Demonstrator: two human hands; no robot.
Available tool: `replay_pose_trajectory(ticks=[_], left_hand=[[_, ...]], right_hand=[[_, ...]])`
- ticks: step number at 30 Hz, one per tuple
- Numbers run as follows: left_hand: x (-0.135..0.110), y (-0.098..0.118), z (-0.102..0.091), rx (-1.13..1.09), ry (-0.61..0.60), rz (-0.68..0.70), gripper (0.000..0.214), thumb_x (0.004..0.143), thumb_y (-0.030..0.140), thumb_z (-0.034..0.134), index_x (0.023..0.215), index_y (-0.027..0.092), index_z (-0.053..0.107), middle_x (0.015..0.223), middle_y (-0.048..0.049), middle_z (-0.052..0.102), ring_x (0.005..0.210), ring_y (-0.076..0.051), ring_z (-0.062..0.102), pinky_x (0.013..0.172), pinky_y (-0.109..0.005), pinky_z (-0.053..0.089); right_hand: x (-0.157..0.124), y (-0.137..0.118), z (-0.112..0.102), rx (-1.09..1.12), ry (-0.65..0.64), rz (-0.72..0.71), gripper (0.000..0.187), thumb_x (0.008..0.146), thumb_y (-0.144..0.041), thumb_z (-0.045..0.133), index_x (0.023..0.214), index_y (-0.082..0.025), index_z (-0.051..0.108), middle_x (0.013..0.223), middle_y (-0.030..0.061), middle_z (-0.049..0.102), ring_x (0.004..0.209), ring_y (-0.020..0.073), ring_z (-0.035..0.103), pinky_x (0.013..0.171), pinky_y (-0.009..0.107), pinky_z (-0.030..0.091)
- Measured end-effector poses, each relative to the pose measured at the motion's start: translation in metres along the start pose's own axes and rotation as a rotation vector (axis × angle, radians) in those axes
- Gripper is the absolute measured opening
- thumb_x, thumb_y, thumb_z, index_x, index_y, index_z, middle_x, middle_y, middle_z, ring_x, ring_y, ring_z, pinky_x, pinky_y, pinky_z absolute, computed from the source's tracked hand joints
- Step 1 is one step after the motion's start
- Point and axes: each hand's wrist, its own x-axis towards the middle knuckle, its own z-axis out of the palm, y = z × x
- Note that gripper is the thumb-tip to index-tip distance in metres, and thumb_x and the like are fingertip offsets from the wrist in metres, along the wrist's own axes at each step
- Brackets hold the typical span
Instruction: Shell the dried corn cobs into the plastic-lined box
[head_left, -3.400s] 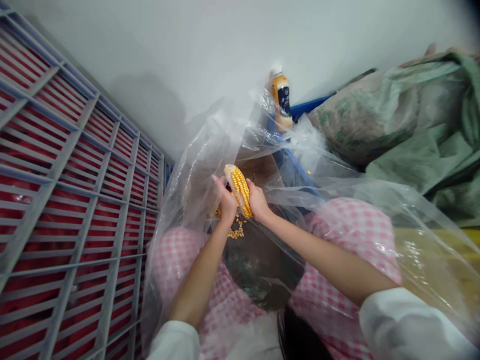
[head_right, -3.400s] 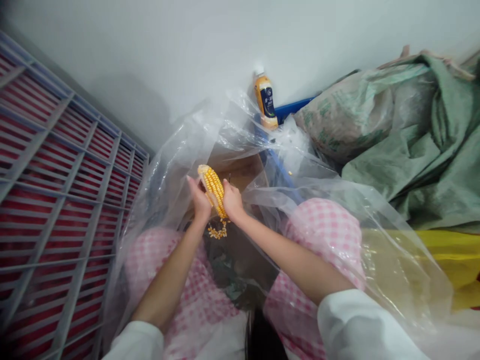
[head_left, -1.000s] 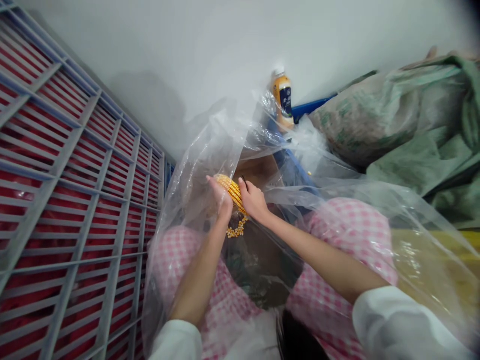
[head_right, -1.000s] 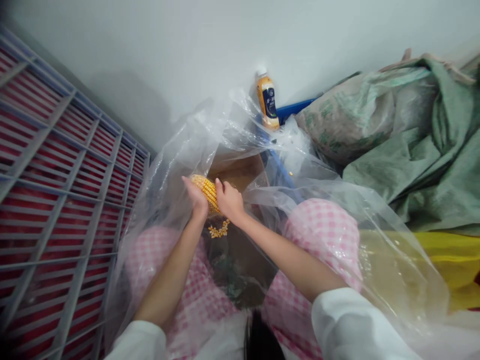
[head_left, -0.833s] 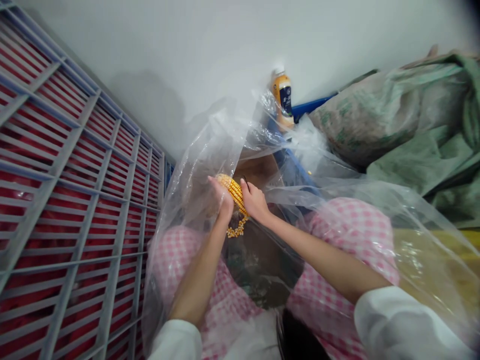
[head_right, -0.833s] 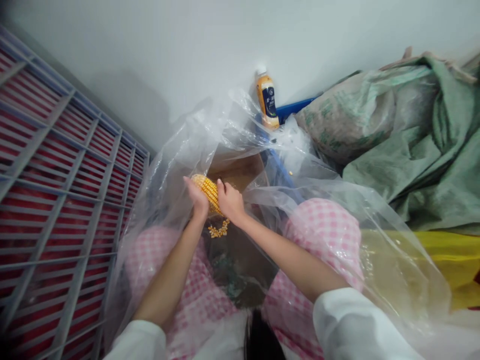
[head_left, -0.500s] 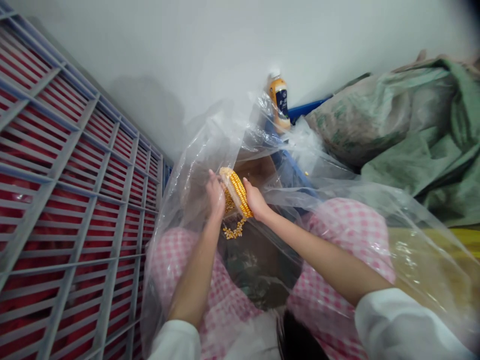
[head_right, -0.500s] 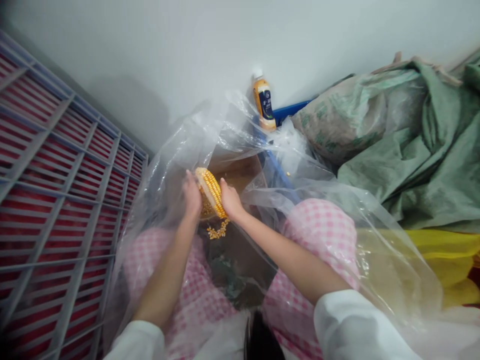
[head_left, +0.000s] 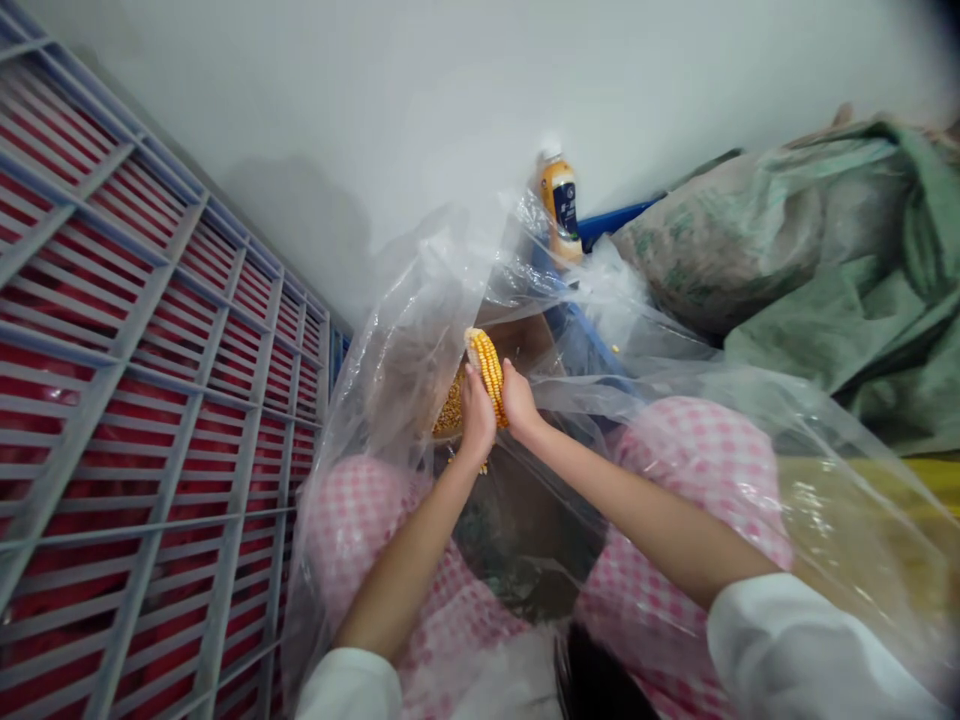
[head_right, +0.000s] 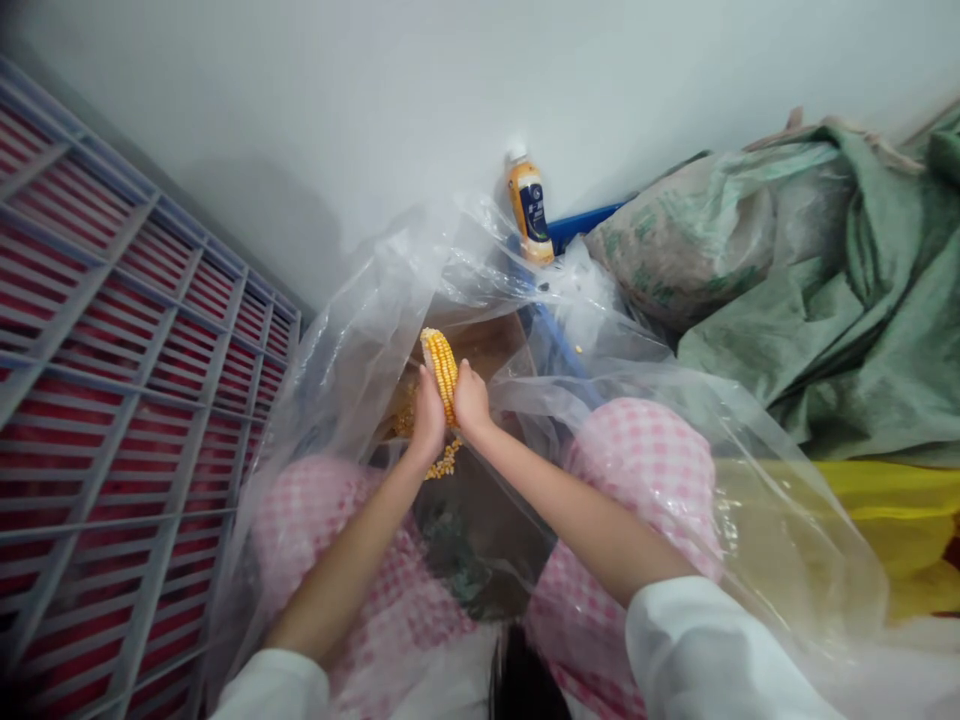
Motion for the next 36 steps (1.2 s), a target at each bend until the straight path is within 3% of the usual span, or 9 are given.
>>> replay_pose_trajectory(ticks=[4,11,17,28,36], left_hand=[[-0.006,-0.003,0.000,0.165,0.114,0.088,0.047,0.087,0.045,0.017,0.080,0.016,0.053,0.092,-0.0142,0.060,0.087,-0.020,0.056,0.078,-0.033,0.041],[-0.009,0.001,-0.004,0.263,0.093,0.226,0.050,0.088,0.045,0.013,0.066,0.018,0.049,0.072,-0.0085,0.059,0.067,-0.016,0.053,0.062,-0.028,0.039],[-0.009,0.002,-0.006,0.281,0.084,0.248,0.051,0.088,0.045,0.015,0.068,0.017,0.053,0.074,-0.0089,0.061,0.071,-0.017,0.055,0.064,-0.027,0.038],[-0.010,0.004,-0.009,0.342,0.090,0.278,0.050,0.088,0.043,0.017,0.067,0.018,0.055,0.074,-0.0093,0.062,0.071,-0.018,0.055,0.066,-0.027,0.038],[-0.013,0.008,-0.010,0.398,0.096,0.302,0.050,0.088,0.043,0.017,0.066,0.018,0.054,0.073,-0.0098,0.062,0.070,-0.018,0.055,0.064,-0.027,0.037]], right_hand=[[-0.006,-0.001,0.003,-0.024,0.011,0.004,0.040,0.081,-0.043,0.028,0.067,-0.017,0.055,0.074,0.0056,0.063,0.069,0.0163,0.053,0.066,0.027,0.038],[-0.002,0.005,0.002,0.075,0.007,0.078,0.034,0.080,-0.038,0.029,0.066,-0.019,0.054,0.065,0.0015,0.061,0.062,0.0144,0.053,0.061,0.025,0.039],[0.004,0.018,0.004,0.183,-0.006,0.080,0.028,0.076,-0.039,0.033,0.070,-0.021,0.053,0.062,-0.0018,0.058,0.061,0.0131,0.052,0.061,0.024,0.040],[0.004,0.019,0.004,0.228,-0.080,0.035,0.034,0.074,-0.047,0.030,0.068,-0.022,0.050,0.060,-0.0019,0.056,0.061,0.0132,0.053,0.058,0.024,0.040],[-0.003,0.009,0.005,0.358,-0.052,0.159,0.029,0.075,-0.041,0.032,0.069,-0.020,0.052,0.058,-0.0024,0.057,0.060,0.0132,0.054,0.059,0.024,0.041]])
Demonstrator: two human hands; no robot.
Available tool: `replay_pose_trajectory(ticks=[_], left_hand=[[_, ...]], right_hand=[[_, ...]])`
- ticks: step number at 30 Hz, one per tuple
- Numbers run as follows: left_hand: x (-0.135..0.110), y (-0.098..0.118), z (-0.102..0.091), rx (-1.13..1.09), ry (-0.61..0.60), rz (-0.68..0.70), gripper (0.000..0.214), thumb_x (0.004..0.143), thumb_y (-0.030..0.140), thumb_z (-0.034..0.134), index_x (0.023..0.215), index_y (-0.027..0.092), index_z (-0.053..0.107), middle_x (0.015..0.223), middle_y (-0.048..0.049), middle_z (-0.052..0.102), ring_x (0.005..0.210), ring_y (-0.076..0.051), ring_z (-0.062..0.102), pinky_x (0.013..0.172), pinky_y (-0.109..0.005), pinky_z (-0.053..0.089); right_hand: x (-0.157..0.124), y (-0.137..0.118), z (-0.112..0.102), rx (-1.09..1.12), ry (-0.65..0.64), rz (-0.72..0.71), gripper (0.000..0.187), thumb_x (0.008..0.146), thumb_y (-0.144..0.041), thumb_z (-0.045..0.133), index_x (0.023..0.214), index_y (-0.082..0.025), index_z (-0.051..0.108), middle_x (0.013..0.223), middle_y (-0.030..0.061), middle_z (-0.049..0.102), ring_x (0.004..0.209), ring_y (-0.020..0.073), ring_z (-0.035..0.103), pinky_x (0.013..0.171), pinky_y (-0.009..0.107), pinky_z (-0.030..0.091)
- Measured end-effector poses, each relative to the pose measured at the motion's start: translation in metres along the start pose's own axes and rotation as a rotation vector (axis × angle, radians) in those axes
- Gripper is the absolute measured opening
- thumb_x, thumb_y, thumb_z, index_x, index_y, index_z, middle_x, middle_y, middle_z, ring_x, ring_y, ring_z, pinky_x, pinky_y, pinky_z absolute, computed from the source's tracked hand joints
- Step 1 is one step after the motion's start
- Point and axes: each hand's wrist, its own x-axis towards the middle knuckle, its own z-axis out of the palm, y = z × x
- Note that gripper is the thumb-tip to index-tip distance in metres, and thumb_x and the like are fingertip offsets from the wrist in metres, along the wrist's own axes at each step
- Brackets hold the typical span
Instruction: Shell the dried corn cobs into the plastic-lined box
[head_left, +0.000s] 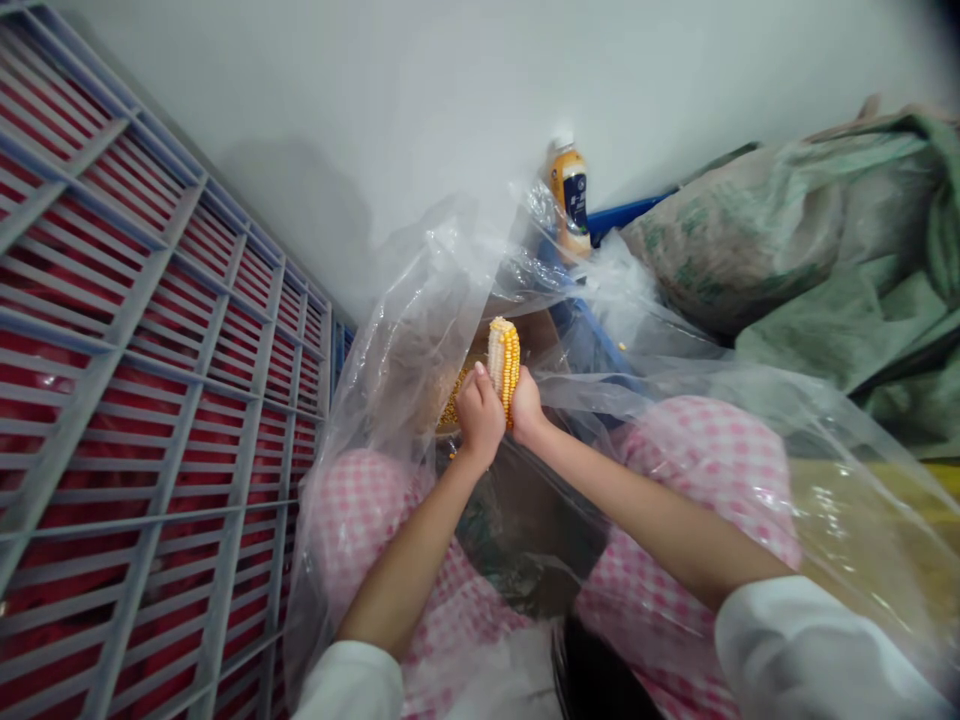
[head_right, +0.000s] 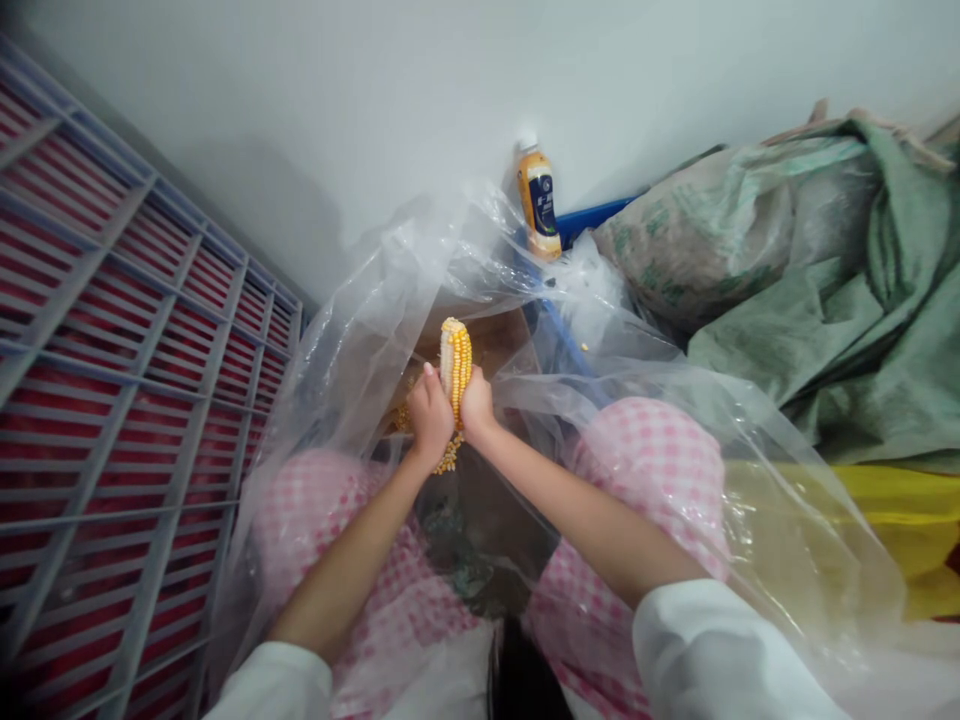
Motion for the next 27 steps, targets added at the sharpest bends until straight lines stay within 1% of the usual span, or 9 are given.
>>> replay_pose_trajectory(ticks=[4,9,11,14,16,17,21,25,27], left_hand=[[0.001,0.001,-0.003,-0.013,-0.008,-0.008,0.050,0.088,0.043,0.019,0.068,0.018,0.058,0.073,-0.0097,0.063,0.070,-0.018,0.056,0.065,-0.027,0.037],[0.003,0.001,-0.010,-0.074,-0.034,-0.010,0.053,0.087,0.046,0.021,0.067,0.018,0.063,0.071,-0.0089,0.065,0.070,-0.018,0.058,0.068,-0.028,0.039],[0.005,0.005,-0.013,-0.135,-0.032,-0.031,0.054,0.086,0.048,0.023,0.067,0.018,0.063,0.070,-0.0080,0.065,0.068,-0.017,0.058,0.067,-0.028,0.041],[0.011,0.015,-0.020,-0.230,-0.019,-0.059,0.056,0.085,0.050,0.024,0.064,0.016,0.063,0.064,-0.0063,0.065,0.062,-0.015,0.059,0.064,-0.027,0.042],[0.017,0.021,-0.026,-0.272,0.002,-0.069,0.056,0.084,0.051,0.026,0.061,0.016,0.062,0.059,-0.0048,0.063,0.057,-0.014,0.058,0.060,-0.025,0.043],[0.020,0.023,-0.029,-0.286,0.007,-0.081,0.056,0.084,0.052,0.027,0.059,0.016,0.062,0.055,-0.0041,0.061,0.053,-0.013,0.056,0.056,-0.025,0.042],[0.030,0.025,-0.038,-0.317,-0.019,-0.160,0.057,0.082,0.056,0.028,0.055,0.016,0.060,0.046,-0.0024,0.056,0.043,-0.011,0.050,0.046,-0.023,0.039],[0.035,0.023,-0.041,-0.312,-0.032,-0.181,0.056,0.080,0.057,0.032,0.054,0.016,0.060,0.047,-0.0027,0.056,0.043,-0.011,0.050,0.046,-0.023,0.038],[0.035,0.023,-0.042,-0.324,-0.037,-0.170,0.056,0.080,0.057,0.032,0.053,0.016,0.059,0.046,-0.0026,0.056,0.043,-0.011,0.050,0.046,-0.024,0.038]], right_hand=[[-0.006,-0.008,0.003,0.074,0.011,0.052,0.026,0.076,-0.036,0.032,0.066,-0.020,0.051,0.056,-0.0032,0.056,0.056,0.0123,0.053,0.059,0.024,0.042],[-0.019,-0.025,0.002,0.185,-0.097,0.200,0.024,0.077,-0.032,0.034,0.063,-0.020,0.049,0.052,-0.0029,0.054,0.050,0.0118,0.051,0.055,0.023,0.043],[-0.025,-0.034,0.001,0.216,-0.166,0.233,0.026,0.078,-0.032,0.032,0.065,-0.019,0.050,0.052,-0.0012,0.055,0.051,0.0130,0.052,0.055,0.024,0.045],[-0.031,-0.049,0.002,0.252,-0.400,0.314,0.033,0.080,-0.033,0.028,0.074,-0.016,0.056,0.056,0.0032,0.058,0.053,0.0149,0.054,0.055,0.027,0.046],[-0.035,-0.058,0.003,0.252,-0.516,0.381,0.037,0.080,-0.034,0.027,0.081,-0.014,0.058,0.054,0.0041,0.058,0.048,0.0146,0.052,0.051,0.027,0.046],[-0.037,-0.062,0.004,0.245,-0.539,0.420,0.039,0.081,-0.035,0.026,0.085,-0.013,0.058,0.051,0.0037,0.056,0.044,0.0144,0.050,0.048,0.027,0.044],[-0.043,-0.071,0.005,0.221,-0.540,0.550,0.045,0.082,-0.039,0.020,0.093,-0.014,0.056,0.045,0.0019,0.052,0.037,0.0136,0.045,0.038,0.025,0.039],[-0.044,-0.070,0.004,0.210,-0.629,0.558,0.049,0.082,-0.040,0.017,0.101,-0.013,0.054,0.046,0.0020,0.052,0.037,0.0132,0.045,0.038,0.024,0.039],[-0.042,-0.066,0.002,0.189,-0.673,0.556,0.050,0.082,-0.042,0.018,0.101,-0.014,0.054,0.046,0.0017,0.051,0.037,0.0132,0.045,0.037,0.024,0.038]])
